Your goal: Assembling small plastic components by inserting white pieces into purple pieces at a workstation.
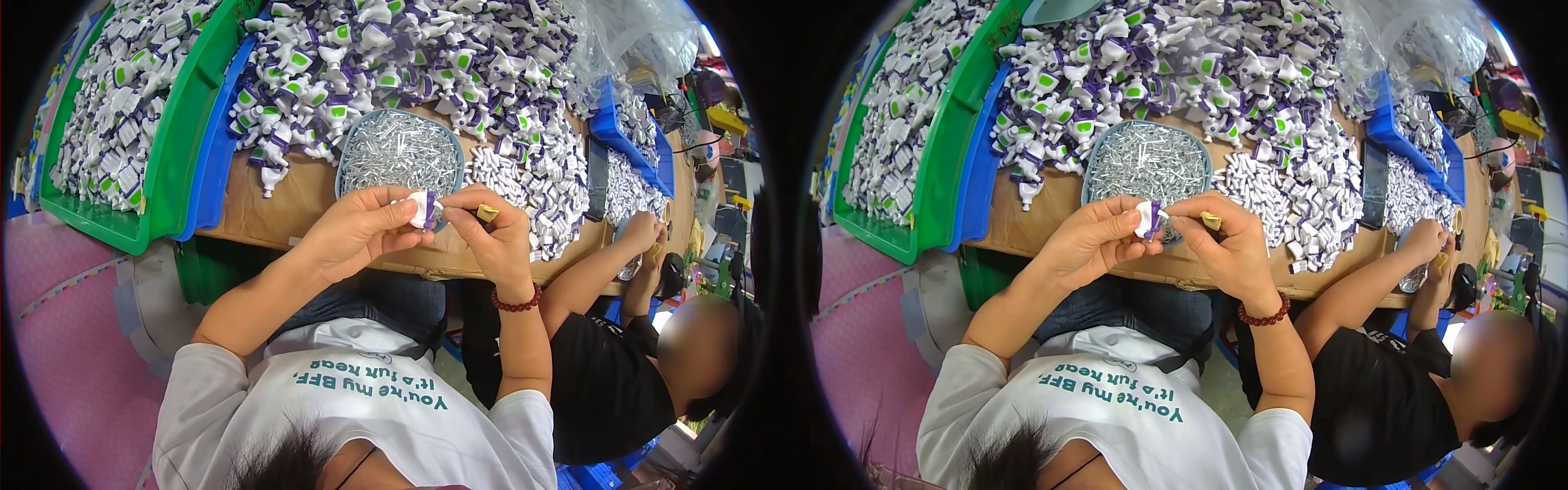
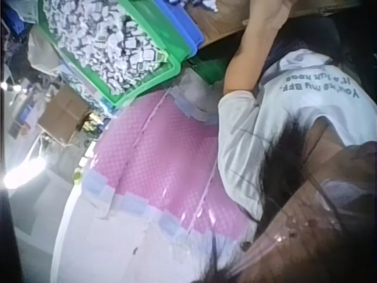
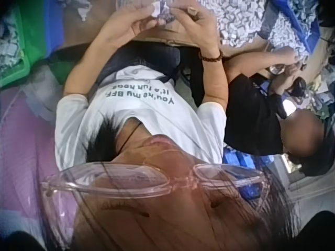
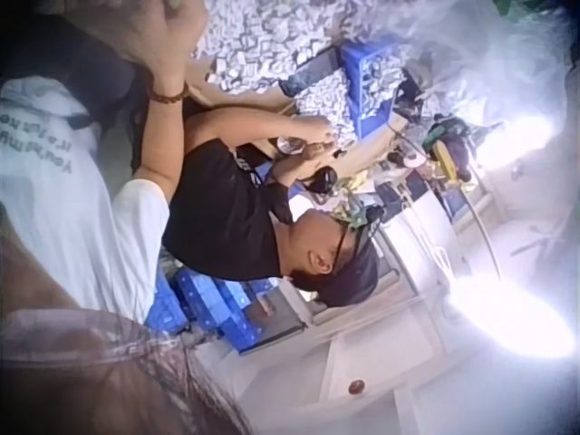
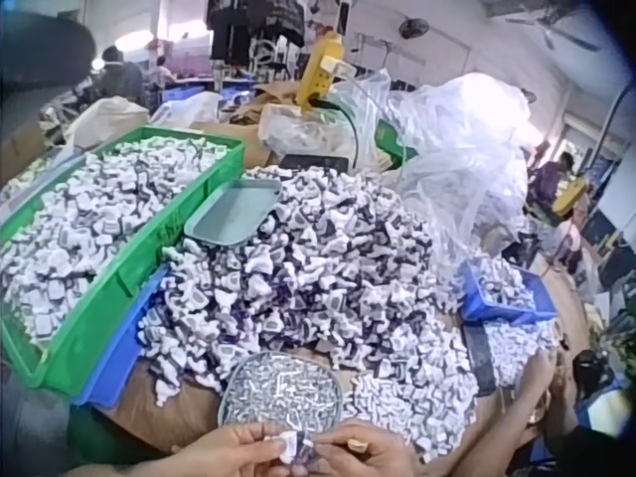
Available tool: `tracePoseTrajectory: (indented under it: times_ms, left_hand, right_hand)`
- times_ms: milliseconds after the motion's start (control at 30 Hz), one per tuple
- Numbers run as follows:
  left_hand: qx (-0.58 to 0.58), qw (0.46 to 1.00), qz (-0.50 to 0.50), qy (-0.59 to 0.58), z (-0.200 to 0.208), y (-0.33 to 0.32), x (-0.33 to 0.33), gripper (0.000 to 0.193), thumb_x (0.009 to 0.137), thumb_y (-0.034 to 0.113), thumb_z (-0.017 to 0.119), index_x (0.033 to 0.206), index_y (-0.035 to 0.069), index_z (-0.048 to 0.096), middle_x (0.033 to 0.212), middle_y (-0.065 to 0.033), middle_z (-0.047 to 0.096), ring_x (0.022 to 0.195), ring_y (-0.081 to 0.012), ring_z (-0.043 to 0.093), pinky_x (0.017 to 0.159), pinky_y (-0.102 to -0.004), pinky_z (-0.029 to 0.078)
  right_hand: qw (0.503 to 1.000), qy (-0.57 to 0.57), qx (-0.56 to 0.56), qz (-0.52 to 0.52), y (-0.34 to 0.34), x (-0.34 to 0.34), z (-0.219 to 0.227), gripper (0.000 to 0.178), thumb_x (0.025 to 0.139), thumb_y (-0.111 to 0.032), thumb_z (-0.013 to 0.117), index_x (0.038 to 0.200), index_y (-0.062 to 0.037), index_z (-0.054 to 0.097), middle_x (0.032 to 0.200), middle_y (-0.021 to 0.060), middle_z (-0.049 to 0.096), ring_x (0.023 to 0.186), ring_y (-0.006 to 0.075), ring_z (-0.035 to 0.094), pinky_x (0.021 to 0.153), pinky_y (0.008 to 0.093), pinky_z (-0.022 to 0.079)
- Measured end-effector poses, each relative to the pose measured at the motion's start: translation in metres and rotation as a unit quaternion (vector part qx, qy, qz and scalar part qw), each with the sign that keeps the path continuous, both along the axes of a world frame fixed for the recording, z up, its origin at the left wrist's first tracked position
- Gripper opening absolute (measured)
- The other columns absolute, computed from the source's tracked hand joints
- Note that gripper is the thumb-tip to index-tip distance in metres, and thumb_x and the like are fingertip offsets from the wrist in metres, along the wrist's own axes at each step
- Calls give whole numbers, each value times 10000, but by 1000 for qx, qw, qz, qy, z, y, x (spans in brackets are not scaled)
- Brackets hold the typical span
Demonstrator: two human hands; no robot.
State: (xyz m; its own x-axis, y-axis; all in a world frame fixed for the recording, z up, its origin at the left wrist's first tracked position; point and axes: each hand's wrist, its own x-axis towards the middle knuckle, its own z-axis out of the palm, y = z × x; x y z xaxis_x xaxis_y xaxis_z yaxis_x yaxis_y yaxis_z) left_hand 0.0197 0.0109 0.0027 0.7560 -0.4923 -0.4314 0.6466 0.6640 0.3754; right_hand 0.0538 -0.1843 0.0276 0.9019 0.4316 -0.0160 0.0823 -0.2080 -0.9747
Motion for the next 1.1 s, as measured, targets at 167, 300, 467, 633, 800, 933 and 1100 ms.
tracePoseTrajectory:
  times_ms: [167, 300, 467, 633, 800, 933, 1100]
  left_hand:
    - [-38, 998, -3, 42, -2, -1, -3, 230, 903, 134, 524, 1070, -25, 515, 928, -126, 602, 806, -171, 633, 649, -170, 534]
    - [-40, 998, -1, 45, -2, -1, -4, 230, 902, 132, 528, 1071, -23, 516, 924, -125, 601, 801, -169, 633, 649, -167, 533]
    - [-19, 999, 3, 48, -4, 0, -5, 219, 896, 127, 537, 1058, -20, 527, 918, -117, 603, 791, -167, 633, 648, -168, 533]
    - [27, 1000, 11, -9, -7, 2, -3, 206, 897, 111, 533, 1065, -8, 533, 919, -98, 595, 779, -170, 634, 667, -192, 534]
    - [214, 936, 62, -271, 10, -4, -6, 232, 829, -18, 579, 1059, -3, 554, 922, -68, 541, 794, -155, 613, 684, -219, 525]
    - [323, 855, 58, -401, 1, -3, -9, 244, 747, -98, 633, 971, -7, 600, 915, -54, 523, 815, -134, 587, 688, -217, 516]
    - [324, 878, 33, -351, 3, -1, -11, 158, 769, -74, 627, 917, -24, 611, 898, -63, 545, 787, -127, 596, 675, -219, 516]
  right_hand:
    - [995, -96, -26, 23, -1, -2, 2, 151, 771, 48, 599, 907, 1, 644, 829, 81, 613, 737, 161, 574, 660, 247, 442]
    - [998, -70, 5, 9, 0, -5, -1, 147, 765, 55, 602, 895, -1, 645, 810, 86, 609, 729, 169, 574, 649, 253, 443]
    - [977, -199, -65, 32, 2, -7, 5, 157, 756, 63, 600, 899, 8, 634, 797, 102, 601, 703, 202, 573, 626, 270, 446]
    - [966, -247, -75, 21, 5, -12, -2, 217, 724, 79, 595, 927, 7, 619, 779, 129, 584, 669, 254, 562, 590, 307, 443]
    - [960, -252, -123, 5, 12, -12, -5, 232, 701, 83, 584, 920, 9, 608, 737, 131, 557, 641, 282, 543, 558, 337, 431]
    - [953, -265, -143, 31, 12, -9, 0, 274, 657, 85, 576, 919, 7, 598, 710, 123, 541, 626, 289, 536, 545, 344, 423]
    - [939, -294, -165, 68, 7, -12, 2, 334, 611, 84, 570, 935, 5, 583, 690, 113, 531, 606, 278, 532, 522, 348, 417]
